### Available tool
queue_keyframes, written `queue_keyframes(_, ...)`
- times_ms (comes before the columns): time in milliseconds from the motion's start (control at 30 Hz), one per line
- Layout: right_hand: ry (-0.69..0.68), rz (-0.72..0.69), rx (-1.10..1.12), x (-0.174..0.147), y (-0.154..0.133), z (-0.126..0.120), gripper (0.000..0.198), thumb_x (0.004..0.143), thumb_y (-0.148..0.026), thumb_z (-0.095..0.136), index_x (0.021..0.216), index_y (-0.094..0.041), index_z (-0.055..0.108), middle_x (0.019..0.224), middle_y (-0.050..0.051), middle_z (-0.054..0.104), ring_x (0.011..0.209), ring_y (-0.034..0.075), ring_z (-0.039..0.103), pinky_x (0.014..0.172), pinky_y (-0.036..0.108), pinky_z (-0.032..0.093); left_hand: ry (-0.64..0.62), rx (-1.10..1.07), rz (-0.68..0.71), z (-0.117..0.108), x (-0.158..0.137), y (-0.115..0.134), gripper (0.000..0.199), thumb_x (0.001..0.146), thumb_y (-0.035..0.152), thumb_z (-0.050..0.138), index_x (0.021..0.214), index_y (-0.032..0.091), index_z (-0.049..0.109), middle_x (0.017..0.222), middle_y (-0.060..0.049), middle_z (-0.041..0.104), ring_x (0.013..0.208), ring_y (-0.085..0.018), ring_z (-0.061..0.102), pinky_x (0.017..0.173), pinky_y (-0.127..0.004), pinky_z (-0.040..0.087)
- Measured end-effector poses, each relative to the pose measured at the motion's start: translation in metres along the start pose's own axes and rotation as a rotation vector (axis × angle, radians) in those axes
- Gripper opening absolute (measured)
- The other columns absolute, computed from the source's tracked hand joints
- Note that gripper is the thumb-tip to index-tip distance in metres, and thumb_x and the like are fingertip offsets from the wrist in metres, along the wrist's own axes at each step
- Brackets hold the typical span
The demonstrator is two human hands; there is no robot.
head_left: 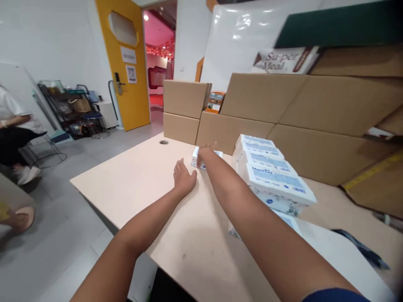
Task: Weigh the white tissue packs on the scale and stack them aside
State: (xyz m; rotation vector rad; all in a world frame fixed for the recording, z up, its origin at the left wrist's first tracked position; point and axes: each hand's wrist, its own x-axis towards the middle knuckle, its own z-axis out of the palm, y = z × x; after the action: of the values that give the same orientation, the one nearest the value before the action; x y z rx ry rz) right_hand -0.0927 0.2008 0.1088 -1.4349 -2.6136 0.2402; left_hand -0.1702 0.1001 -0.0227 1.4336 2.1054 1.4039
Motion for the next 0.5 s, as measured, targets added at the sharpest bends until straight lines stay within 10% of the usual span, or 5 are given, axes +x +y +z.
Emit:
queue_keyframes(233,0.001,0.128,-0.063,-0.026,-0.034,-0.017,0.043,0.105,-0.042,0.072,0.142,-0.020,0.066,0.144,0.011,0.068,0.124,0.028,0.071,0.104,0.053,0.063,0.050,0.008,-0.013,-0.009,0.012,0.007,0.077,0.091,0.006,0.059,0.164,0.010,0.035,0.169,-0.027,0.045,0.164,-0.037,0.041,0.138,-0.052,0.031)
queue_keyframes(500,0.276,-0.203,-0.067,-0.073,-0.060,-0.150,0.110,0.074,-0.050,0.098,0.160,-0.008,0.043,0.170,0.013,0.052,0.159,0.032,0.048,0.132,0.041,0.040,0.111,-0.085,0.002,-0.016,0.007,0.016,0.085,0.095,0.013,0.063,0.168,-0.001,0.020,0.174,-0.036,0.031,0.170,-0.043,0.028,0.140,-0.059,0.024)
